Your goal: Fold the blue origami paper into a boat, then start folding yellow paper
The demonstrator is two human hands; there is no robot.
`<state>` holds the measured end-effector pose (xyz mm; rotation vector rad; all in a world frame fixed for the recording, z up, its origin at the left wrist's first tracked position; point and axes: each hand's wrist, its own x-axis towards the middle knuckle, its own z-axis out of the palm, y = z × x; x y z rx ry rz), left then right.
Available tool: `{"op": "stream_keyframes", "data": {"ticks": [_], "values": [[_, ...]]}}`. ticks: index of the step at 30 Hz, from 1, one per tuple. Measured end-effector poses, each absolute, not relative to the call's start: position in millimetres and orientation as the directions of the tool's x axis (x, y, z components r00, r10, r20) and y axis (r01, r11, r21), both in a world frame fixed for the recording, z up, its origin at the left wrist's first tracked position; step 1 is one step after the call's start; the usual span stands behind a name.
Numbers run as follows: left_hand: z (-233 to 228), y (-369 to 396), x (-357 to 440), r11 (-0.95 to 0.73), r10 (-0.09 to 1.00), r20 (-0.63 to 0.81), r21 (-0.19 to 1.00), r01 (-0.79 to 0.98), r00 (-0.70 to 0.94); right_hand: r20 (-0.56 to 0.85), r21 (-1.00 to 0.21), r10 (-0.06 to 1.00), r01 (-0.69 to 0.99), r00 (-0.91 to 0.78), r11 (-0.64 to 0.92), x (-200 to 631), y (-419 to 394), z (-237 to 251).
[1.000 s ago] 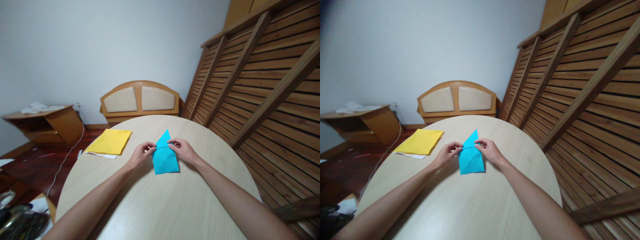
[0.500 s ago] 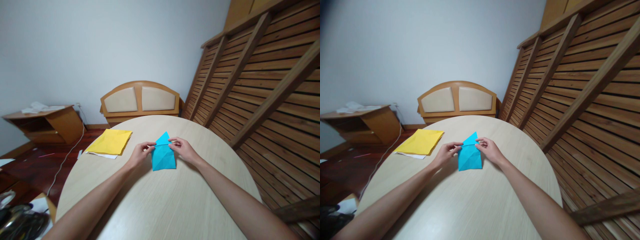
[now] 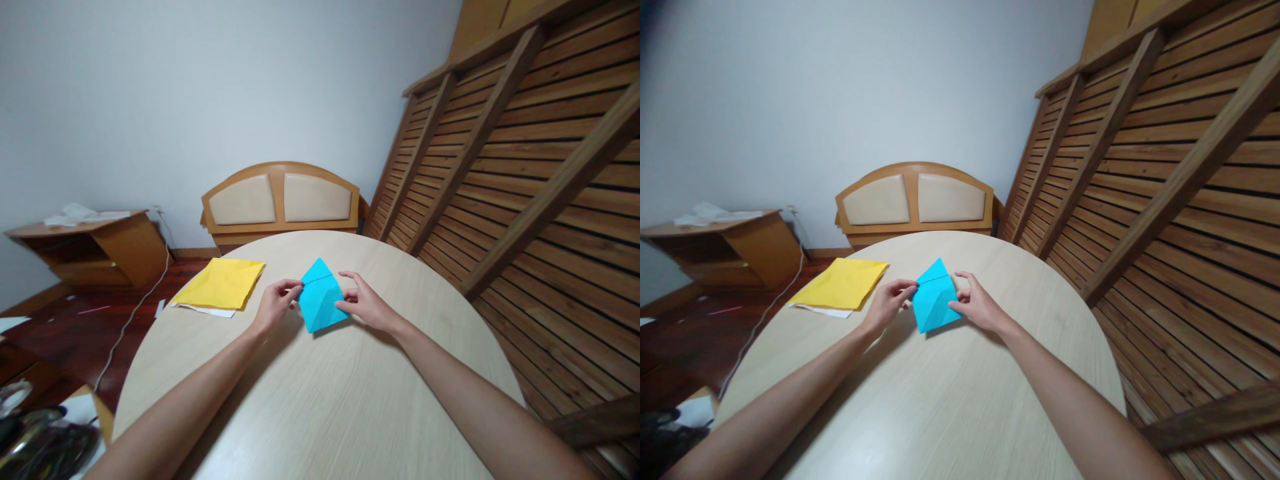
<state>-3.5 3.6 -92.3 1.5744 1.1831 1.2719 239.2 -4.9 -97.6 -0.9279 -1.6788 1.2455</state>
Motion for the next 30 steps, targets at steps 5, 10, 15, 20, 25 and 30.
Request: {"op": "stream_keyframes", "data": {"ticks": [5,10,15,20,25,30], "values": [[-91,2,-3,-0.253,0.967,0.239,0.945,0.208,0.089,0.238,-0.964,0.928,0.046,-0.287,0.262,240,0,-98],[-91,-2,0,-0.275,0.959,0.244,0.924,0.266,0.144,0.279,-0.956,0.943,0.036,-0.18,0.29,243,5,-100],[-91,-3,1,-0.316,0.949,0.291,0.882,0.348,0.123,0.312,-0.94,0.942,0.103,-0.121,0.325,244,11,-104],[-90,-1,-3,-0.37,0.926,0.369,0.839,0.399,0.082,0.308,-0.917,0.932,0.202,-0.19,0.344,244,6,-95],[-89,0,-6,-0.477,0.858,0.51,0.754,0.451,0.056,0.386,-0.815,0.86,0.314,-0.333,0.487,242,-7,-84],[-87,-2,-5,-0.547,0.82,0.562,0.714,0.437,0.107,0.522,-0.646,0.786,0.447,-0.332,0.618,241,-10,-86]]}}
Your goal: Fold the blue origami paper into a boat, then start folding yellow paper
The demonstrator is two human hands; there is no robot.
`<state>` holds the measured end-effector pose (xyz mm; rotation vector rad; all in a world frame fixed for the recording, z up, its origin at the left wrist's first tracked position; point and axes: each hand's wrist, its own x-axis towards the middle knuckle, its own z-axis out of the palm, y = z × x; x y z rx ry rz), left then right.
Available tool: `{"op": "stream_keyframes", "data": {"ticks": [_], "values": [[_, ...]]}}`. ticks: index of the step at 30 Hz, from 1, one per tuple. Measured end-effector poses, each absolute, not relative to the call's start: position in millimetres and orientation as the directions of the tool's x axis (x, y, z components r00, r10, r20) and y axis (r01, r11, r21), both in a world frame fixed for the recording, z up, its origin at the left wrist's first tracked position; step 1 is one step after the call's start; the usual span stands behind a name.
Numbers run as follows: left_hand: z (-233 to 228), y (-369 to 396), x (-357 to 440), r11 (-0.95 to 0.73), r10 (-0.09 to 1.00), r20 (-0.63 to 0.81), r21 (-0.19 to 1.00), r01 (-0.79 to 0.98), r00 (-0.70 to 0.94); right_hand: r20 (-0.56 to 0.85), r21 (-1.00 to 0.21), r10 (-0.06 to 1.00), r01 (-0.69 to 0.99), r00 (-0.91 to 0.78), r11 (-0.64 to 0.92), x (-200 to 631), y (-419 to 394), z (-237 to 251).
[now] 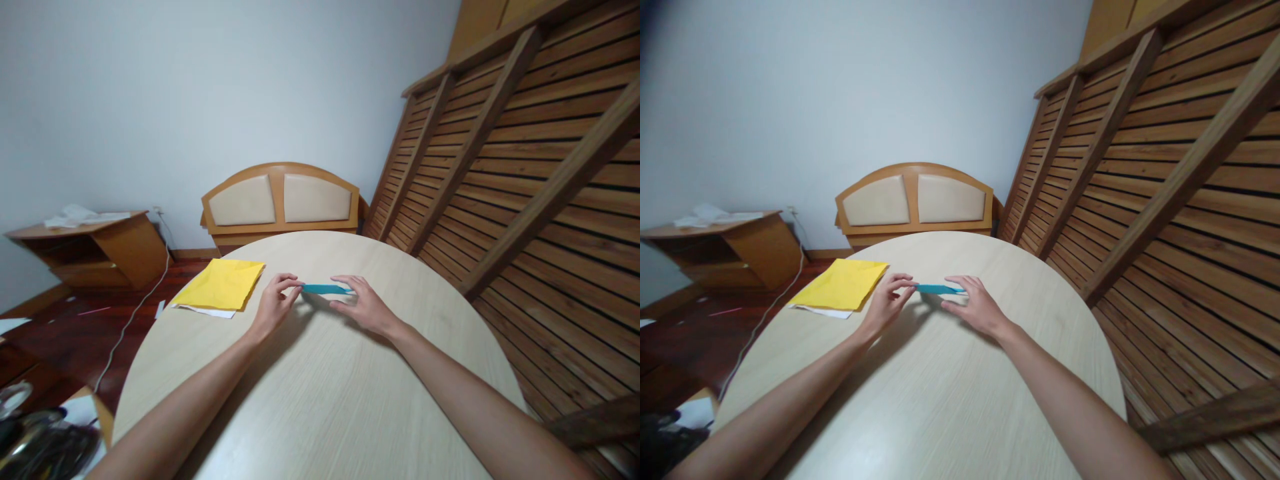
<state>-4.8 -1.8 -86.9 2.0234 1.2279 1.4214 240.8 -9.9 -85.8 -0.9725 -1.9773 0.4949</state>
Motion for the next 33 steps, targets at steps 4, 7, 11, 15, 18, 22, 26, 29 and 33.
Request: {"op": "stream_keyframes", "data": {"ticks": [4,7,11,15,18,22,26,29,33], "values": [[-85,-6,-2,-0.566,0.817,0.542,0.689,0.453,0.195,0.576,-0.614,0.76,0.454,-0.302,0.646,240,-9,-86],[-85,-8,1,-0.527,0.848,0.48,0.72,0.452,0.226,0.524,-0.67,0.8,0.439,-0.292,0.599,240,-10,-85],[-86,-9,3,-0.498,0.865,0.427,0.789,0.359,0.263,0.464,-0.727,0.834,0.409,-0.299,0.551,242,-10,-84],[-87,-10,4,-0.421,0.9,0.353,0.857,0.297,0.256,0.407,-0.79,0.868,0.368,-0.284,0.491,243,-9,-84],[-86,-10,5,-0.364,0.921,0.307,0.897,0.251,0.239,0.385,-0.815,0.877,0.339,-0.288,0.469,243,-8,-84],[-85,-11,6,-0.337,0.931,0.287,0.915,0.224,0.227,0.376,-0.821,0.881,0.338,-0.287,0.46,244,-8,-83],[-85,-11,6,-0.377,0.917,0.328,0.9,0.221,0.227,0.384,-0.819,0.866,0.314,-0.322,0.48,245,-9,-80],[-85,-10,6,-0.394,0.911,0.351,0.897,0.2,0.218,0.395,-0.822,0.851,0.281,-0.347,0.496,244,-9,-79],[-86,-9,4,-0.399,0.91,0.361,0.896,0.193,0.206,0.402,-0.831,0.85,0.255,-0.34,0.495,244,-9,-81]]}}
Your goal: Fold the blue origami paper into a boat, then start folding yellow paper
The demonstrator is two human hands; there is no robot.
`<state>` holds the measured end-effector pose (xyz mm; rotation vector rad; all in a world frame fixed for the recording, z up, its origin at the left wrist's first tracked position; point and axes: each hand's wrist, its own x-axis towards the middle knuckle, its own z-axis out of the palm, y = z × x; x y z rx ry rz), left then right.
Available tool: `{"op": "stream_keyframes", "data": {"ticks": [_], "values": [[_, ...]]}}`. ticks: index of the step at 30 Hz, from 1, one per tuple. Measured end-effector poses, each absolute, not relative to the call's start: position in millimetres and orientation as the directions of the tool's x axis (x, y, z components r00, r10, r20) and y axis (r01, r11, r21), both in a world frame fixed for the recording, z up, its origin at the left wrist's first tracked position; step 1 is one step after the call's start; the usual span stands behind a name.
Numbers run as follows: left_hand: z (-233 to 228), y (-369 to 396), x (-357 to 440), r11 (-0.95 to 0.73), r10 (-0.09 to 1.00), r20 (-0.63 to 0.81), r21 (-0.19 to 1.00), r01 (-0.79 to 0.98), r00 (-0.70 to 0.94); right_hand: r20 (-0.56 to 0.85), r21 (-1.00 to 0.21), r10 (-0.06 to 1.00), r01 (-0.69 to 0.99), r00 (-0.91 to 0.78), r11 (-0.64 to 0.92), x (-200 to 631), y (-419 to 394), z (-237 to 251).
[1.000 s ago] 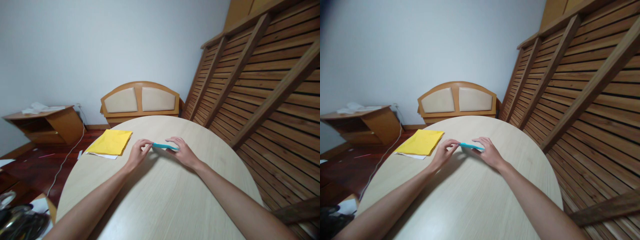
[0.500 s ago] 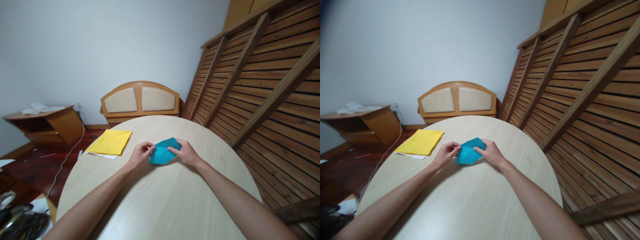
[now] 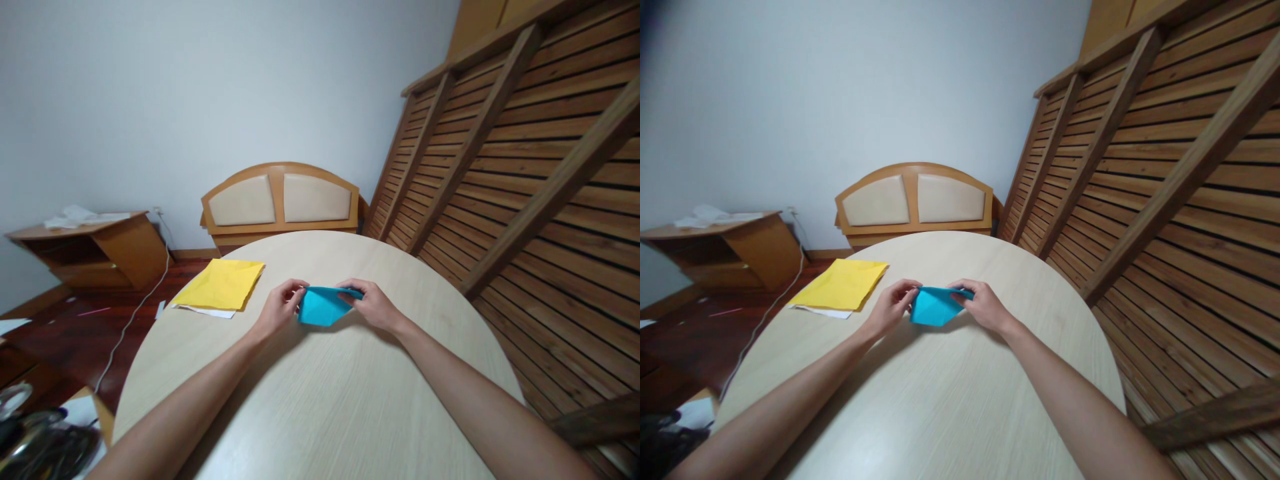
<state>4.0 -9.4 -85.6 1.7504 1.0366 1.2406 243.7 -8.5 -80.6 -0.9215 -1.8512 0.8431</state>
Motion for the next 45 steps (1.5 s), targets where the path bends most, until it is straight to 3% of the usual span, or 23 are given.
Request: {"op": "stream_keyframes", "data": {"ticks": [8,21,32,37,42,45], "values": [[-83,-12,-1,-0.423,0.903,0.394,0.884,0.199,0.171,0.434,-0.819,0.796,0.183,-0.422,0.543,248,-7,-83],[-86,-11,0,-0.437,0.898,0.41,0.87,0.23,0.157,0.423,-0.734,0.753,0.296,-0.504,0.611,257,-4,-87],[-84,-11,1,-0.465,0.881,0.462,0.812,0.351,0.1,0.37,-0.74,0.711,0.273,-0.598,0.615,256,-8,-84],[-86,-10,3,-0.479,0.874,0.482,0.836,0.267,0.059,0.456,-0.688,0.734,0.324,-0.504,0.65,248,-11,-80],[-82,-17,7,-0.541,0.839,0.518,0.759,0.362,0.169,0.536,-0.631,0.751,0.409,-0.385,0.659,241,-15,-79],[-83,-22,9,-0.602,0.798,0.548,0.704,0.378,0.25,0.575,-0.553,0.716,0.457,-0.396,0.697,237,-20,-77]]}}
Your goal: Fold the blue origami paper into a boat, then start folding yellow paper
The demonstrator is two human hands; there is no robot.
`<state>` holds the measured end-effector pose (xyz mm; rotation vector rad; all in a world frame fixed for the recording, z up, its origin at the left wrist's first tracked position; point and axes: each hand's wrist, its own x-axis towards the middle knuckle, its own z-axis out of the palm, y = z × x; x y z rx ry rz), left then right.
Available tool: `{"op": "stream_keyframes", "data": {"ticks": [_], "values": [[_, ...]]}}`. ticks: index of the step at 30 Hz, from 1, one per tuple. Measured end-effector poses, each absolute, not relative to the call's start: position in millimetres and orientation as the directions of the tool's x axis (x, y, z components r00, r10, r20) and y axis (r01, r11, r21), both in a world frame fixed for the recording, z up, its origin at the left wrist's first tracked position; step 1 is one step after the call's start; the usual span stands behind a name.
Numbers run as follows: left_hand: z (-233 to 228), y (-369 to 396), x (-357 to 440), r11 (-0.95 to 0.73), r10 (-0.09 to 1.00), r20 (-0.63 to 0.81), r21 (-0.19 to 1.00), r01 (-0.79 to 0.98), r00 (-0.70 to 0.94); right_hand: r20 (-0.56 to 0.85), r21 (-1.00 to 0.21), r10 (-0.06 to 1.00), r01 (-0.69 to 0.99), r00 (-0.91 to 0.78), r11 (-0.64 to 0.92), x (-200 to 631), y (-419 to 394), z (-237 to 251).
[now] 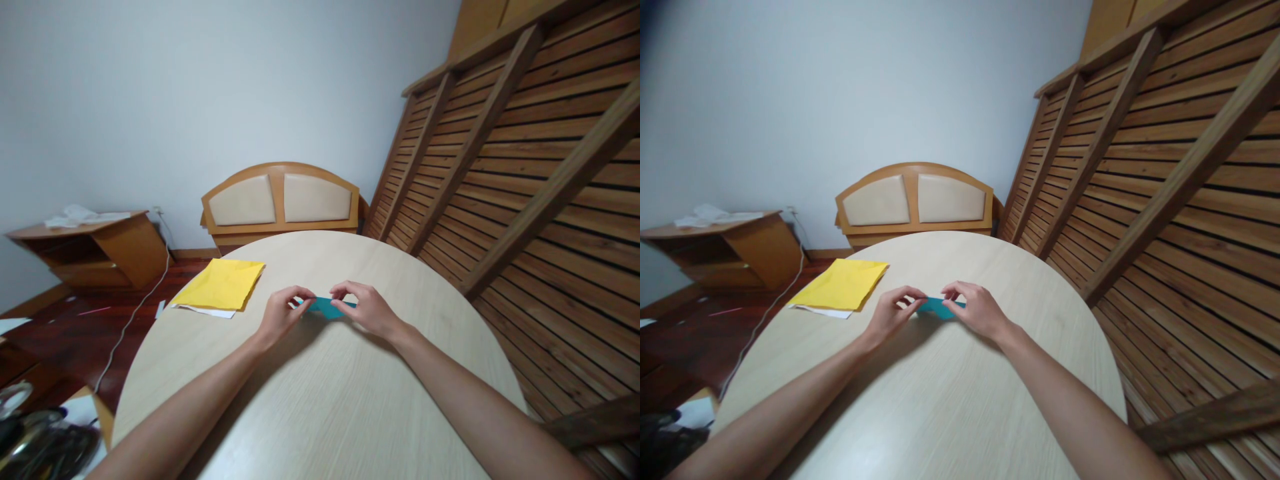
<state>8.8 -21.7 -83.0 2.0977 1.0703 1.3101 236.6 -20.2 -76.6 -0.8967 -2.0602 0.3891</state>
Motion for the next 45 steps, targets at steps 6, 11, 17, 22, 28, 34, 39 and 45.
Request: {"op": "stream_keyframes", "data": {"ticks": [6,11,17,22,28,34,39,45], "values": [[-88,-25,11,-0.65,0.76,0.546,0.634,0.419,0.352,0.608,-0.304,0.611,0.562,-0.508,0.769,228,-27,-73],[-87,-23,12,-0.625,0.78,0.512,0.655,0.425,0.359,0.621,-0.236,0.59,0.595,-0.515,0.768,229,-27,-73],[-82,-28,14,-0.632,0.774,0.503,0.651,0.421,0.384,0.625,-0.204,0.579,0.606,-0.524,0.769,227,-28,-71],[-78,-34,14,-0.663,0.747,0.511,0.62,0.42,0.425,0.617,-0.174,0.566,0.606,-0.547,0.776,227,-28,-71],[-80,-33,14,-0.74,0.672,0.556,0.48,0.471,0.489,0.601,-0.164,0.561,0.6,-0.569,0.783,225,-30,-71],[-84,-31,14,-0.724,0.687,0.538,0.447,0.525,0.489,0.579,-0.154,0.574,0.614,-0.579,0.774,223,-31,-70],[-84,-30,14,-0.669,0.741,0.529,0.532,0.519,0.413,0.583,-0.16,0.594,0.638,-0.554,0.753,230,-24,-73],[-84,-25,11,-0.599,0.797,0.502,0.587,0.545,0.334,0.568,-0.2,0.637,0.663,-0.522,0.721,240,-17,-75]]}}
